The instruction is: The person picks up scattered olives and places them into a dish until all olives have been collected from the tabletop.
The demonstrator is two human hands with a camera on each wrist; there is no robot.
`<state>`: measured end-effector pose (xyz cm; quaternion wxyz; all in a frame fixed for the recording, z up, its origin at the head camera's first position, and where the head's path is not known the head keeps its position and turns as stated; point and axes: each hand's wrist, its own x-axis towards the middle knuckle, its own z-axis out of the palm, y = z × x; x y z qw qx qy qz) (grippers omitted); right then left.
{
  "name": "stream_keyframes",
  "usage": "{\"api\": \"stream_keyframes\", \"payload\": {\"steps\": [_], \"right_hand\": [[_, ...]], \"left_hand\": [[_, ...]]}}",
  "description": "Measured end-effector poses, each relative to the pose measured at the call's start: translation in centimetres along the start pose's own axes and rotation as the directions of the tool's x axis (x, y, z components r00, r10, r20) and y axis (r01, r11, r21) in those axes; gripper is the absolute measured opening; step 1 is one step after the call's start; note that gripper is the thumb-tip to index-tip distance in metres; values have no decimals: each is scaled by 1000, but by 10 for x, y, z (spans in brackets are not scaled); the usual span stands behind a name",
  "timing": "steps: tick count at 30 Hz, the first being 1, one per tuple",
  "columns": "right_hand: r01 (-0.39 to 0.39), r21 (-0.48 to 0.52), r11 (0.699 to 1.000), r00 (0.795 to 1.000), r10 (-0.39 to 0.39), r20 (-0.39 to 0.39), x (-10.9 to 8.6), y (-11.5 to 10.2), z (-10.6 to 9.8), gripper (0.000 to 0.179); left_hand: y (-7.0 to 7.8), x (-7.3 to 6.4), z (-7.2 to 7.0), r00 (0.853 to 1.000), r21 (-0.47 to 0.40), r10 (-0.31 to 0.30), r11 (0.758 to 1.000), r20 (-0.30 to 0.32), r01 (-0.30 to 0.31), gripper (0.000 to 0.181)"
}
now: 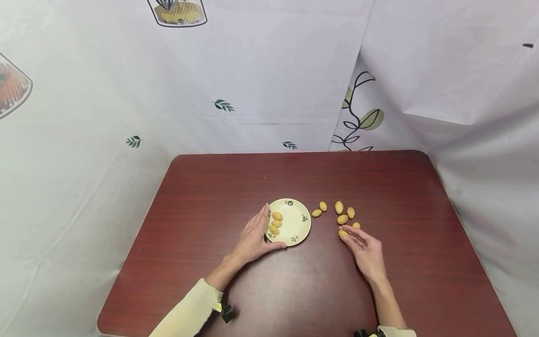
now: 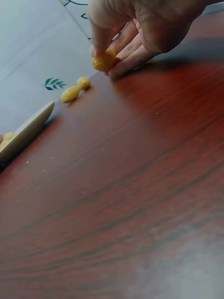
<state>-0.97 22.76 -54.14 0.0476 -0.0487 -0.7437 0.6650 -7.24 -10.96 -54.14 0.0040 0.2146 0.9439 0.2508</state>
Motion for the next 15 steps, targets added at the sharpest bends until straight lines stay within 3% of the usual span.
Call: {"api": "stream_keyframes", "payload": {"steps": [6, 15], "right_hand": [[14, 136, 991, 999, -19, 35, 3, -3, 6, 38], [-5, 98, 995, 1000, 7, -17, 5, -13, 15, 36]], "left_hand": [[0, 0, 0, 1000, 4, 6, 1000, 1, -6, 134], [0, 0, 0, 1000, 5, 13, 1000, -1, -13, 133]]}}
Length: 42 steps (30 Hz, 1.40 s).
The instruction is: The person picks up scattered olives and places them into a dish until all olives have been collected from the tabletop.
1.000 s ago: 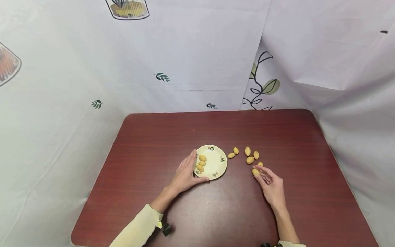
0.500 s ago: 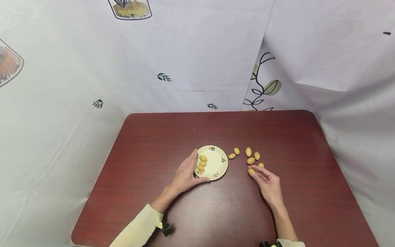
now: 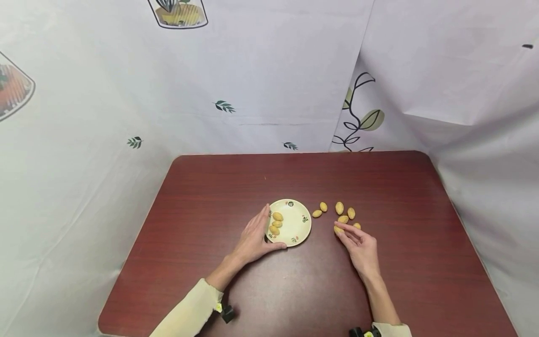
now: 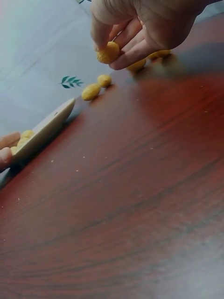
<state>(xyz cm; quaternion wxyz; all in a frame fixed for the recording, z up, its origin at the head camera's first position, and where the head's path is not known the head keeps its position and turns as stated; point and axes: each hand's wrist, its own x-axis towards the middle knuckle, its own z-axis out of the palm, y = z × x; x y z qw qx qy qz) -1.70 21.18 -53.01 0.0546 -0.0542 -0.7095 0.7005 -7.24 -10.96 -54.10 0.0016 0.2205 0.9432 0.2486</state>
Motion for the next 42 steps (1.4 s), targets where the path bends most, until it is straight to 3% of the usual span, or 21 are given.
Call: {"api": "stream_keyframes", "payload": {"steps": [7, 24, 42], "right_hand": [[18, -29, 999, 1000, -18, 15, 4, -4, 6, 36], [115, 98, 989, 987, -125, 102, 27, -19, 42, 36], [134, 61, 989, 975, -142, 170, 44, -24, 79, 34]], "left_hand": [[1, 0, -1, 1000, 9, -15, 1000, 16, 15, 134], [0, -1, -1, 1000, 19, 11, 1000, -21, -10, 133], [0, -2, -3, 1000, 4, -12, 1000, 24, 12, 132]]}}
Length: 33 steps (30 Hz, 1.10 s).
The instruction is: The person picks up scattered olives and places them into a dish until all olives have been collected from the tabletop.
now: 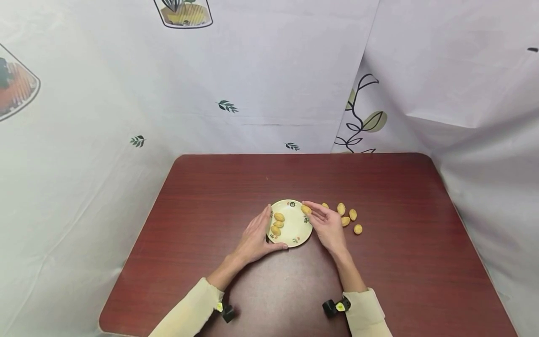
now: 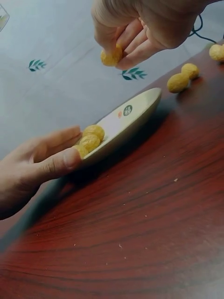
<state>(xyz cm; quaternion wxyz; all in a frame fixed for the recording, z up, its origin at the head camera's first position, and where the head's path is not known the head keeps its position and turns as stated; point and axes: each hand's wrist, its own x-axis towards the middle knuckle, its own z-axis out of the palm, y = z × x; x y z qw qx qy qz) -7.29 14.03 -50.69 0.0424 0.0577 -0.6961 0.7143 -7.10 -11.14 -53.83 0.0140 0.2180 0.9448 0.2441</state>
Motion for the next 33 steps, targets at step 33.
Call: {"api": "stream_keyframes", "payload": {"steps": [33], "right_hand": [[-67, -144, 987, 995, 77, 66, 28, 22, 43, 32]], "left_hand": [[0, -1, 1, 1000, 3, 0, 1000, -1, 0, 132]]}}
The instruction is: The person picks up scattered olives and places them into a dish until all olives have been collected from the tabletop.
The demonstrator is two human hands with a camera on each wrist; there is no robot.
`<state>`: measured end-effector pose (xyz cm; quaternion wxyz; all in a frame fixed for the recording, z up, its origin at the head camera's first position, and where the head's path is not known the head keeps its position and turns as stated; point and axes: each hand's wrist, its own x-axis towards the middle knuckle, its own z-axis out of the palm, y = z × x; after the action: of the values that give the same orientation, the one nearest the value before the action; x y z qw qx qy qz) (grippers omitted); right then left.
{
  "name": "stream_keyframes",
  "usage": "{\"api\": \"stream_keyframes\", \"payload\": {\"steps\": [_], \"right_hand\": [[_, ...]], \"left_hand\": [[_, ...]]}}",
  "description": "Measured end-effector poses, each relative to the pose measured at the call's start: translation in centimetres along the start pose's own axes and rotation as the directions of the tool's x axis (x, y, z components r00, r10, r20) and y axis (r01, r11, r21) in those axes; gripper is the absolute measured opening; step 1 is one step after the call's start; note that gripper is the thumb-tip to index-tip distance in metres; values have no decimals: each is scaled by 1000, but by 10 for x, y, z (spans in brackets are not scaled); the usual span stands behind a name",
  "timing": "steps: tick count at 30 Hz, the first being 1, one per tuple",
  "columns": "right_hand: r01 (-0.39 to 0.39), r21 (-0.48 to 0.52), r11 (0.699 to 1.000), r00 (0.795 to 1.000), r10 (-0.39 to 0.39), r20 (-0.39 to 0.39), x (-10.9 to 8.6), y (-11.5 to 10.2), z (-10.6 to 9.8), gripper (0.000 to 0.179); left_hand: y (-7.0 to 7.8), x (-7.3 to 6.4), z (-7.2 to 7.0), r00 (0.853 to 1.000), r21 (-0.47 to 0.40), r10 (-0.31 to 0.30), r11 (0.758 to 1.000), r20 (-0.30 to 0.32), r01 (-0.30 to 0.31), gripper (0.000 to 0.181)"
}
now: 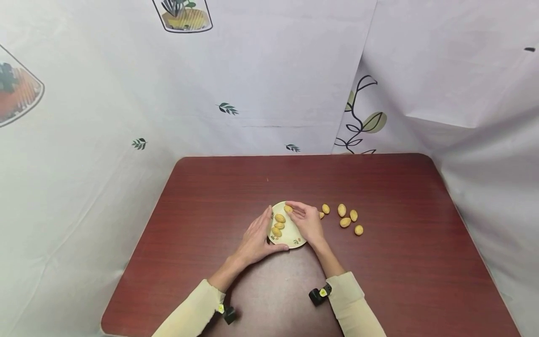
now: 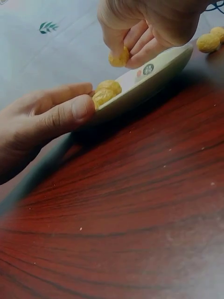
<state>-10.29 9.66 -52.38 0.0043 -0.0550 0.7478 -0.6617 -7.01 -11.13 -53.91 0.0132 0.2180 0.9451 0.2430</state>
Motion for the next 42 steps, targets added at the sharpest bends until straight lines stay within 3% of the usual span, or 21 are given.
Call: {"api": "stream_keyframes", "payload": {"steps": [12, 25, 42], "right_hand": [[-3, -127, 992, 1000, 5, 17, 4, 7, 9, 33], [62, -224, 973, 998, -67, -14, 3, 8, 13, 30], [64, -199, 978, 998, -62, 16, 2, 7, 14, 33]], "left_hand": [[1, -1, 1, 1000, 11, 2, 1000, -5, -2, 133], [0, 0, 0, 1000, 0, -7, 1000, 2, 7, 133], [-1, -1, 1, 1000, -3, -6, 1000, 1, 6, 132]]}}
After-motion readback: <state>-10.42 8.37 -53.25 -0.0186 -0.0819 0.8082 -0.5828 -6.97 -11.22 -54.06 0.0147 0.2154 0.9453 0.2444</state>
